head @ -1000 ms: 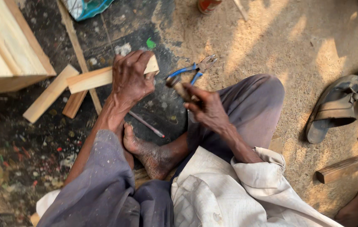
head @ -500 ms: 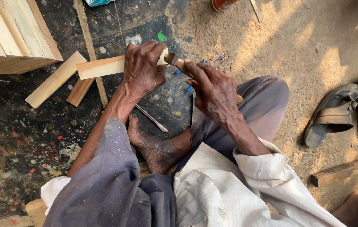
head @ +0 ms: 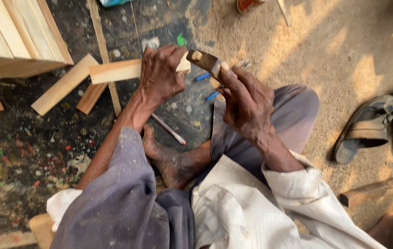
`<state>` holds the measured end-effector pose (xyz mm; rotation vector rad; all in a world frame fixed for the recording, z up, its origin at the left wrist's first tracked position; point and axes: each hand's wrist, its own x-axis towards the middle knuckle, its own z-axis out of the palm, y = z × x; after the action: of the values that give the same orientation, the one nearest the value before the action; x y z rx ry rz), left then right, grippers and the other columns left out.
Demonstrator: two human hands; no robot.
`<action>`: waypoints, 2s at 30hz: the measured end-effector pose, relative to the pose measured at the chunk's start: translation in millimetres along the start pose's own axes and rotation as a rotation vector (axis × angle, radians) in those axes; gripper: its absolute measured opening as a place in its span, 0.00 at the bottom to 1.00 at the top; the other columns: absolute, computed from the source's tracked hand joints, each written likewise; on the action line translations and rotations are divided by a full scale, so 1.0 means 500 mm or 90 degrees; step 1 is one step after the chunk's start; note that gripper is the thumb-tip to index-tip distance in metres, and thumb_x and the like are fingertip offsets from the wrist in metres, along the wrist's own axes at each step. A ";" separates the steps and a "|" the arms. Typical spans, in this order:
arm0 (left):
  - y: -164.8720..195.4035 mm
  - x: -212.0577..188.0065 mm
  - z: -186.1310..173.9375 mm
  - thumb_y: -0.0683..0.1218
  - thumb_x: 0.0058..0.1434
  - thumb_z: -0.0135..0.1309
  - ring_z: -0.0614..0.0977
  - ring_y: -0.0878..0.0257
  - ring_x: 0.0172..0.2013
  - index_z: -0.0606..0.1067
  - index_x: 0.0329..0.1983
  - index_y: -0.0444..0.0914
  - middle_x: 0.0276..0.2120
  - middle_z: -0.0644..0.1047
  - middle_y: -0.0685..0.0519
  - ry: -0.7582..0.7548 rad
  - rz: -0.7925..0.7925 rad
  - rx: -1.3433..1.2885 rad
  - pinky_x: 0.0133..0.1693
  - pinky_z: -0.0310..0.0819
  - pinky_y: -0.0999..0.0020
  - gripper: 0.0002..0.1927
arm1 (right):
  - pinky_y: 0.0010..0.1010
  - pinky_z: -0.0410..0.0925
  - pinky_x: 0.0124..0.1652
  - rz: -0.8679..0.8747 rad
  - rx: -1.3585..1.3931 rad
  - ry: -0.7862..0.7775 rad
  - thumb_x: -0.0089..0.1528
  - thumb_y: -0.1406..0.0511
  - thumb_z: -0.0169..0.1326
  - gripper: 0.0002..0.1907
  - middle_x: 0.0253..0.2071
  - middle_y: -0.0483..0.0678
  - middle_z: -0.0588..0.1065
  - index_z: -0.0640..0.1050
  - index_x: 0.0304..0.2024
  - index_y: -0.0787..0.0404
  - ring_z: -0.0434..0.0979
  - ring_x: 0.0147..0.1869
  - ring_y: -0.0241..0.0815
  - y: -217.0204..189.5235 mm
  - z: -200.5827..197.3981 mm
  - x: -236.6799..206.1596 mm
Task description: The person sits on the floor assembling small wooden boxes. They apply glue from a can onto small wood pieces using a stick, press pieces together, and use a hammer to drive nails into the joints, working on several box parts one at a time.
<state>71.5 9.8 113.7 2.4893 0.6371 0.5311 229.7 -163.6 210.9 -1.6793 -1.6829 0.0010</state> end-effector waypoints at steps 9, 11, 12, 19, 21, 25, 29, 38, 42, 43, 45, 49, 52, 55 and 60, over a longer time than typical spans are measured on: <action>-0.004 -0.001 0.003 0.41 0.50 0.63 0.81 0.50 0.35 0.78 0.46 0.34 0.35 0.81 0.43 0.005 0.009 -0.009 0.35 0.58 0.57 0.18 | 0.43 0.75 0.39 0.002 -0.035 0.005 0.65 0.74 0.59 0.23 0.50 0.60 0.78 0.74 0.63 0.63 0.82 0.46 0.55 0.007 0.008 -0.013; -0.005 -0.001 0.004 0.41 0.57 0.62 0.79 0.51 0.30 0.79 0.43 0.36 0.30 0.80 0.46 -0.109 -0.056 -0.002 0.37 0.59 0.56 0.11 | 0.43 0.72 0.33 0.070 -0.061 -0.137 0.63 0.73 0.63 0.25 0.45 0.59 0.79 0.75 0.63 0.64 0.80 0.39 0.55 0.011 0.013 -0.011; -0.005 0.001 0.005 0.41 0.54 0.62 0.80 0.52 0.32 0.79 0.45 0.35 0.32 0.80 0.45 -0.064 -0.032 0.004 0.36 0.59 0.56 0.14 | 0.43 0.70 0.30 0.088 -0.083 -0.192 0.62 0.72 0.64 0.26 0.42 0.58 0.79 0.76 0.63 0.64 0.80 0.36 0.55 0.017 0.017 -0.005; -0.001 0.002 -0.002 0.42 0.48 0.62 0.79 0.51 0.32 0.79 0.41 0.35 0.31 0.80 0.45 -0.046 -0.016 -0.012 0.34 0.58 0.54 0.16 | 0.42 0.73 0.36 0.045 -0.042 -0.115 0.62 0.73 0.63 0.24 0.46 0.57 0.78 0.75 0.62 0.61 0.80 0.42 0.53 0.003 0.000 0.004; -0.001 0.006 0.000 0.41 0.47 0.60 0.79 0.53 0.31 0.78 0.41 0.35 0.31 0.79 0.45 -0.010 0.013 -0.003 0.34 0.57 0.56 0.16 | 0.44 0.69 0.28 0.087 -0.151 -0.248 0.56 0.72 0.64 0.26 0.38 0.55 0.79 0.79 0.58 0.57 0.78 0.32 0.54 0.006 -0.001 0.011; -0.006 0.005 0.008 0.39 0.49 0.60 0.75 0.56 0.28 0.77 0.40 0.35 0.28 0.76 0.47 0.038 0.021 0.007 0.33 0.55 0.58 0.13 | 0.38 0.76 0.42 0.007 -0.011 -0.015 0.67 0.73 0.60 0.25 0.51 0.56 0.77 0.72 0.66 0.59 0.82 0.48 0.52 0.009 0.005 0.011; -0.008 0.006 0.021 0.43 0.50 0.65 0.72 0.57 0.21 0.78 0.35 0.37 0.22 0.75 0.51 0.014 0.021 -0.032 0.30 0.55 0.57 0.11 | 0.42 0.70 0.31 0.028 -0.105 -0.133 0.60 0.70 0.63 0.26 0.43 0.53 0.78 0.76 0.61 0.55 0.79 0.37 0.52 0.012 0.009 -0.005; -0.007 0.007 0.004 0.39 0.49 0.65 0.75 0.53 0.27 0.77 0.36 0.38 0.27 0.76 0.49 -0.006 0.026 -0.009 0.28 0.57 0.55 0.12 | 0.39 0.71 0.30 0.052 -0.073 -0.115 0.61 0.70 0.63 0.27 0.43 0.55 0.78 0.75 0.63 0.54 0.80 0.35 0.52 0.017 0.029 -0.015; 0.002 0.011 0.004 0.39 0.37 0.63 0.79 0.54 0.29 0.78 0.39 0.35 0.29 0.79 0.47 0.058 0.036 -0.012 0.31 0.61 0.56 0.22 | 0.40 0.77 0.43 0.000 -0.020 0.023 0.64 0.74 0.58 0.27 0.51 0.57 0.77 0.72 0.66 0.57 0.83 0.47 0.55 0.016 0.025 -0.014; 0.002 0.011 0.004 0.40 0.37 0.66 0.79 0.53 0.28 0.78 0.37 0.35 0.28 0.79 0.47 0.019 0.012 -0.022 0.31 0.61 0.55 0.20 | 0.40 0.75 0.39 0.067 -0.025 -0.068 0.62 0.74 0.60 0.27 0.48 0.56 0.78 0.74 0.64 0.58 0.82 0.43 0.54 0.015 0.024 -0.014; 0.001 0.011 0.004 0.40 0.40 0.67 0.79 0.53 0.30 0.78 0.36 0.36 0.29 0.79 0.47 -0.026 -0.009 -0.028 0.32 0.60 0.55 0.18 | 0.41 0.72 0.31 0.189 -0.043 -0.231 0.59 0.73 0.64 0.27 0.43 0.55 0.80 0.77 0.62 0.60 0.81 0.34 0.53 0.018 0.028 -0.010; -0.002 0.014 0.012 0.38 0.44 0.63 0.79 0.54 0.30 0.79 0.41 0.35 0.30 0.79 0.47 0.010 0.004 0.006 0.33 0.60 0.56 0.18 | 0.39 0.76 0.40 -0.004 -0.056 0.011 0.59 0.75 0.63 0.26 0.47 0.58 0.79 0.75 0.60 0.61 0.83 0.45 0.53 0.025 0.028 -0.010; -0.007 0.010 0.017 0.39 0.43 0.65 0.79 0.54 0.29 0.78 0.38 0.34 0.28 0.79 0.47 -0.040 -0.029 -0.017 0.34 0.60 0.55 0.17 | 0.40 0.74 0.37 0.032 -0.050 -0.051 0.60 0.76 0.62 0.26 0.47 0.59 0.79 0.75 0.61 0.61 0.82 0.42 0.53 0.024 0.029 -0.017; -0.013 0.010 0.023 0.39 0.43 0.64 0.80 0.54 0.32 0.79 0.43 0.34 0.32 0.80 0.45 0.040 0.036 0.012 0.33 0.60 0.57 0.21 | 0.39 0.72 0.31 0.074 -0.086 -0.136 0.61 0.72 0.63 0.27 0.45 0.55 0.80 0.75 0.63 0.58 0.81 0.37 0.51 0.025 0.032 -0.014; -0.013 0.004 0.021 0.39 0.44 0.65 0.79 0.54 0.30 0.79 0.43 0.34 0.31 0.80 0.45 -0.037 -0.018 -0.006 0.32 0.60 0.56 0.21 | 0.41 0.70 0.34 0.011 -0.071 -0.072 0.63 0.70 0.61 0.28 0.48 0.54 0.77 0.72 0.66 0.56 0.79 0.41 0.52 0.014 0.021 -0.007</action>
<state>76.0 12.0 102.2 2.4732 0.6448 0.4495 230.2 -160.2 198.2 -1.8063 -1.7799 0.0116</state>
